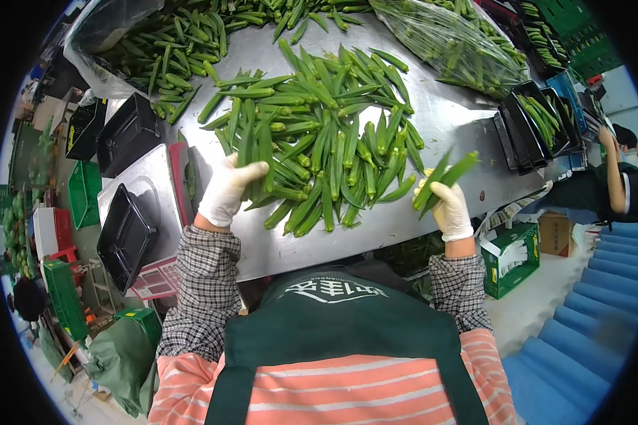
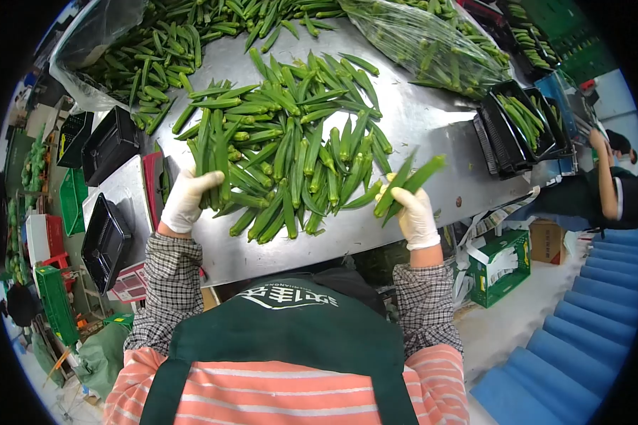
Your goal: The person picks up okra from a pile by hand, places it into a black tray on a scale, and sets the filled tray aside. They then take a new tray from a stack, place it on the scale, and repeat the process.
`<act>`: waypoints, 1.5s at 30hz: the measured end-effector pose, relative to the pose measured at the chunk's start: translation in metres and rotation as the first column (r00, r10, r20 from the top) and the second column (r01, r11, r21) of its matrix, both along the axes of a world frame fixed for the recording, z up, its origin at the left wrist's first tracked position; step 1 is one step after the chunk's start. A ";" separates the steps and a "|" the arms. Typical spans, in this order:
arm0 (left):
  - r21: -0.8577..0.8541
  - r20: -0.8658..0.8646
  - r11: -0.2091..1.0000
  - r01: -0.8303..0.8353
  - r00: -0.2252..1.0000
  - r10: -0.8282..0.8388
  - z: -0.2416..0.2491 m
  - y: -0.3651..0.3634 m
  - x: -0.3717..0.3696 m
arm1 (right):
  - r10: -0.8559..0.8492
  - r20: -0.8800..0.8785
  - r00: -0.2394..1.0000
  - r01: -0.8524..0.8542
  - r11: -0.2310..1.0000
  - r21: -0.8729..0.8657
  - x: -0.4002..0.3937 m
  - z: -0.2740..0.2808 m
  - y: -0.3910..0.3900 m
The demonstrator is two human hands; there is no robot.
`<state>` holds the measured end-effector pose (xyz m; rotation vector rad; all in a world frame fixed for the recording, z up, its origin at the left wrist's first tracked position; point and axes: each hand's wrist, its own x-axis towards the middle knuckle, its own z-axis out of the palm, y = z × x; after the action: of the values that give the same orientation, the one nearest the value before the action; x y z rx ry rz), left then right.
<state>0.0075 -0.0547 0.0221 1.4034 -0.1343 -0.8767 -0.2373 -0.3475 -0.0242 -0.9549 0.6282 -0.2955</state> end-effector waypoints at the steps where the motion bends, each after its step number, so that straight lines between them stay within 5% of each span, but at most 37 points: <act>1: -0.006 -0.012 1.000 -0.006 1.000 0.006 -0.001 -0.005 0.004 | 0.032 -0.112 0.993 -0.041 0.996 -0.078 0.006 -0.002 0.003; 4: 0.281 0.304 0.955 0.093 0.935 -0.180 -0.002 -0.046 0.003 | -0.027 -0.193 0.981 -0.051 0.921 -0.386 0.030 -0.020 0.019; 6: 0.415 0.671 0.910 -0.010 0.679 -0.298 -0.023 -0.080 -0.002 | -0.067 -0.310 0.949 -0.167 0.724 -0.670 0.048 -0.035 0.023; 8: 0.727 0.584 0.684 -0.061 0.579 -0.569 -0.041 -0.106 -0.004 | -0.157 -0.474 0.866 -0.371 0.434 -0.821 0.063 -0.026 0.035; 12: 0.833 0.535 0.533 -0.147 0.459 -0.709 -0.056 -0.128 -0.024 | -0.227 -0.501 0.835 -0.429 0.302 -0.851 0.072 -0.027 0.046; 13: 0.798 0.572 0.586 -0.141 0.483 -0.663 -0.057 -0.125 -0.024 | -0.240 -0.473 0.848 -0.413 0.261 -0.872 0.071 -0.030 0.047; 15: 0.651 0.681 0.742 -0.162 0.556 -0.477 -0.056 -0.113 -0.022 | -0.187 -0.446 0.875 -0.339 0.420 -0.842 0.068 -0.031 0.042; 17: 0.254 0.708 0.954 -0.162 0.703 -0.069 -0.074 -0.093 -0.008 | -0.171 -0.327 0.929 -0.176 0.573 -0.800 0.062 -0.039 0.029; 18: 0.115 0.313 0.992 -0.054 0.950 0.015 -0.040 -0.083 -0.011 | -0.101 -0.296 0.950 -0.140 0.708 -0.692 0.056 -0.043 0.019; 21: -0.394 -0.207 0.918 -0.052 0.978 -0.034 -0.032 -0.053 -0.004 | -0.016 -0.046 0.999 0.006 0.975 -0.223 0.048 -0.032 0.007; 24: -0.589 -0.323 0.794 -0.151 0.944 -0.060 -0.024 -0.041 -0.014 | 0.031 0.039 0.999 -0.031 1.000 -0.007 0.053 -0.005 0.008; 29: -0.715 -0.434 0.661 -0.228 0.886 -0.164 -0.023 -0.024 -0.022 | 0.223 0.146 0.964 -0.228 0.973 0.018 0.079 0.044 0.039; 36: -0.660 -0.457 0.720 -0.214 0.875 -0.159 -0.002 0.025 -0.031 | 0.457 0.163 0.875 -0.462 0.887 -0.006 0.138 0.077 0.134; 45: -0.558 -0.304 0.772 -0.303 0.941 0.149 0.013 0.096 -0.028 | 0.598 0.105 0.794 -0.587 0.801 -0.119 0.165 0.095 0.219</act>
<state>-0.0201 0.0414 0.0353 0.6867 -0.0430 -0.7070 -0.0720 -0.1283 0.0703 -1.1500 0.1624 0.1816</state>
